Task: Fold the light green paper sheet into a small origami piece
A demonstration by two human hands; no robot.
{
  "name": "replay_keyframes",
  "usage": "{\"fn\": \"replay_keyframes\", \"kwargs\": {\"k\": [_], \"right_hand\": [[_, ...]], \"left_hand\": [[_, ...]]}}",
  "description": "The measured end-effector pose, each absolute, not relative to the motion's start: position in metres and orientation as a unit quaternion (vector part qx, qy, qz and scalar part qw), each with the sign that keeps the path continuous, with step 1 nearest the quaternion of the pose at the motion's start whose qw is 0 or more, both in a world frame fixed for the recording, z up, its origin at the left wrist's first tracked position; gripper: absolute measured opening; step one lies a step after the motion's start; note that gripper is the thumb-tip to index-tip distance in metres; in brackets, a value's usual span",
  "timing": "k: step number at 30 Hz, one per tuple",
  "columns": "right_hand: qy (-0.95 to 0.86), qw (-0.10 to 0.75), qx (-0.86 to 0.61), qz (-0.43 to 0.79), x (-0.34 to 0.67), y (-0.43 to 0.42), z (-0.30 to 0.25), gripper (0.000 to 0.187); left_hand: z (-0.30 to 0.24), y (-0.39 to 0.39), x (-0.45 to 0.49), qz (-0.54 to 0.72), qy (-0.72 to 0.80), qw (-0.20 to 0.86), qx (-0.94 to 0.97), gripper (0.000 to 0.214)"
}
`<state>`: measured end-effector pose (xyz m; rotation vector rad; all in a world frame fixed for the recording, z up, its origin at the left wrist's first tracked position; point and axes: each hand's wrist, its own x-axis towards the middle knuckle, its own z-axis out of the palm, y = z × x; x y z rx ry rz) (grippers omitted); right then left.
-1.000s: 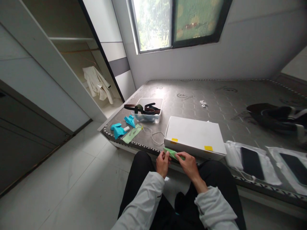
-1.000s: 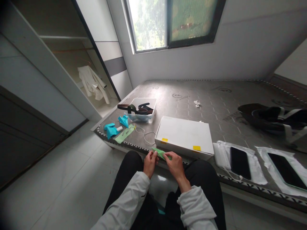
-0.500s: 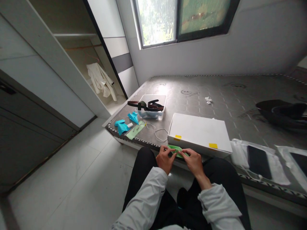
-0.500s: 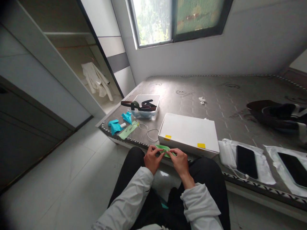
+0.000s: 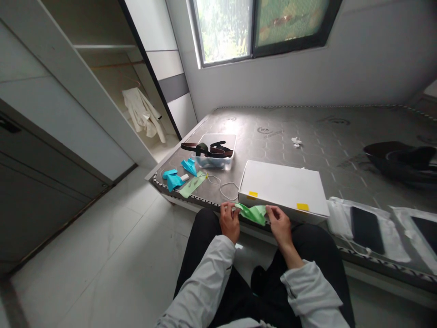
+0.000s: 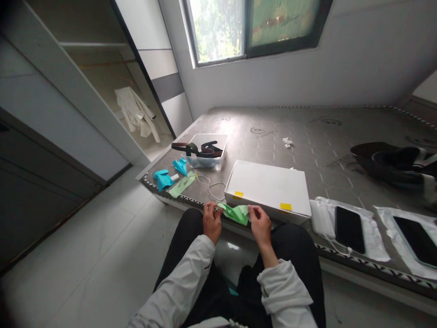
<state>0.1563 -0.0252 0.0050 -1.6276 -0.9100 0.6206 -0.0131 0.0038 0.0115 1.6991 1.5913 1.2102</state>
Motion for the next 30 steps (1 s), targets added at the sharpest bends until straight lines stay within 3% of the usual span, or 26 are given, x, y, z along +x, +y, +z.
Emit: {"fn": "replay_keyframes", "kwargs": {"k": [4, 10, 16, 19, 25, 30], "right_hand": [[-0.325, 0.593, -0.691, 0.257, 0.163, -0.022, -0.002, 0.057], [-0.299, 0.586, -0.713, 0.242, 0.164, -0.024, -0.003, 0.054], [-0.378, 0.581, -0.682, 0.232, 0.150, -0.030, 0.014, 0.044], [-0.498, 0.551, -0.637, 0.208, 0.145, -0.034, 0.024, 0.030], [-0.627, 0.431, -0.542, 0.358, 0.137, -0.037, 0.026, 0.022], [-0.545, 0.455, -0.538, 0.454, 0.137, -0.034, 0.023, 0.026]], "left_hand": [[0.002, 0.011, -0.016, 0.562, 0.554, 0.233, 0.568, 0.014], [0.003, 0.013, -0.020, 0.613, 0.564, 0.320, 0.451, 0.026], [0.010, 0.005, -0.021, 0.609, 0.561, 0.315, 0.463, 0.025], [0.013, 0.001, -0.019, 0.596, 0.554, 0.314, 0.489, 0.022], [0.017, -0.002, -0.015, 0.578, 0.556, 0.311, 0.510, 0.019], [0.014, 0.000, -0.016, 0.593, 0.561, 0.300, 0.493, 0.023]]}}
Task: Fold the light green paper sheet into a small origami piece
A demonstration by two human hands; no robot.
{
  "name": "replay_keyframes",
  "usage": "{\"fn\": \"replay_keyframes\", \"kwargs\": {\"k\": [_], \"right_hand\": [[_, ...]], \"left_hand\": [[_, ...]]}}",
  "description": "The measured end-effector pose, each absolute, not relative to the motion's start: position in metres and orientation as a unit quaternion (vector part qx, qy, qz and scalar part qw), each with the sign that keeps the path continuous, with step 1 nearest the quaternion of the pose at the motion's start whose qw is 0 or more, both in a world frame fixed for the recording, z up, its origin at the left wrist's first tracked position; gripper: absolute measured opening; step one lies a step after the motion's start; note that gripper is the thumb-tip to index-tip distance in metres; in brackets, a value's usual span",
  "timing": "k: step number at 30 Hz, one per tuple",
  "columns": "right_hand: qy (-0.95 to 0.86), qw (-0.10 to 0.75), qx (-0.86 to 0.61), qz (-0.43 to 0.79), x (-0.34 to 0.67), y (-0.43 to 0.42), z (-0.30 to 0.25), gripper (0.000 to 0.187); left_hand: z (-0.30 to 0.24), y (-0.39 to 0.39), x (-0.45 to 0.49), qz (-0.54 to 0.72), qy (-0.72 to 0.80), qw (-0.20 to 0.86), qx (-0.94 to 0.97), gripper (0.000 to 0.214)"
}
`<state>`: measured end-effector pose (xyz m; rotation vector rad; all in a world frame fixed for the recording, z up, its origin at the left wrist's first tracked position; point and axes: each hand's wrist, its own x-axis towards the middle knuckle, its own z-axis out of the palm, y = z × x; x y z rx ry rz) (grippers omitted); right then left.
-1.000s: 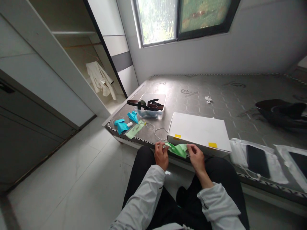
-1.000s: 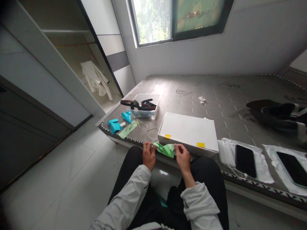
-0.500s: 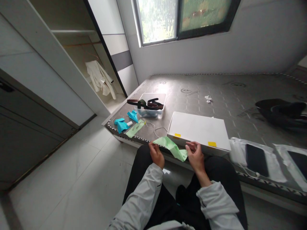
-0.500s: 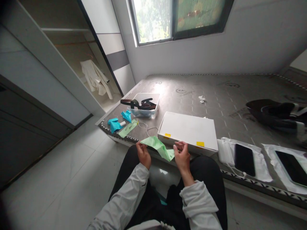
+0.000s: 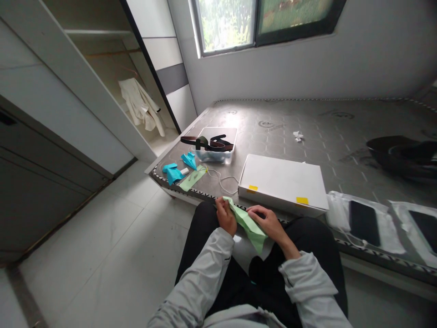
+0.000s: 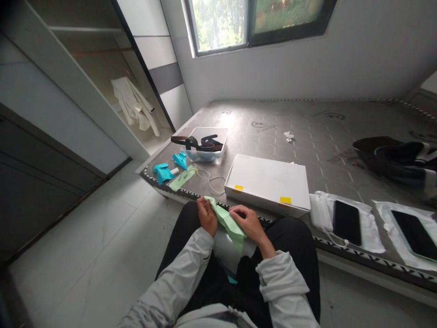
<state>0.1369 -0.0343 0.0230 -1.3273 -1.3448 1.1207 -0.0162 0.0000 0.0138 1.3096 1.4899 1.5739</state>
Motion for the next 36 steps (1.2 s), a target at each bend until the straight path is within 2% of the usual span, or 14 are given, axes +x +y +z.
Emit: {"fn": "replay_keyframes", "kwargs": {"k": [6, 11, 17, 19, 22, 24, 26, 31, 36], "right_hand": [[-0.466, 0.486, -0.532, 0.513, 0.142, -0.031, 0.016, 0.037], [-0.387, 0.523, -0.532, 0.542, 0.145, -0.031, 0.015, 0.037], [-0.337, 0.527, -0.503, 0.596, 0.143, -0.035, 0.025, 0.038], [-0.325, 0.529, -0.489, 0.613, 0.144, -0.037, 0.029, 0.038], [-0.312, 0.536, -0.477, 0.623, 0.148, -0.038, 0.033, 0.039], [-0.303, 0.549, -0.478, 0.615, 0.150, -0.038, 0.036, 0.039], [-0.300, 0.562, -0.487, 0.597, 0.153, -0.040, 0.041, 0.037], [-0.352, 0.564, -0.510, 0.546, 0.162, -0.049, 0.053, 0.042], [-0.352, 0.602, -0.515, 0.498, 0.169, -0.050, 0.045, 0.047]], "left_hand": [[0.008, 0.004, -0.020, 0.607, 0.555, 0.297, 0.486, 0.029], [0.006, 0.010, -0.025, 0.587, 0.567, 0.290, 0.499, 0.028], [0.007, 0.024, -0.034, 0.574, 0.590, 0.311, 0.475, 0.029], [0.007, 0.027, -0.035, 0.580, 0.578, 0.365, 0.443, 0.036], [0.009, 0.028, -0.034, 0.578, 0.485, 0.533, 0.383, 0.051], [0.011, 0.026, -0.031, 0.546, 0.403, 0.641, 0.360, 0.053], [0.014, 0.022, -0.030, 0.508, 0.345, 0.699, 0.367, 0.050], [0.016, 0.013, -0.029, 0.434, 0.290, 0.735, 0.433, 0.042], [0.016, 0.012, -0.027, 0.452, 0.339, 0.735, 0.376, 0.036]]}}
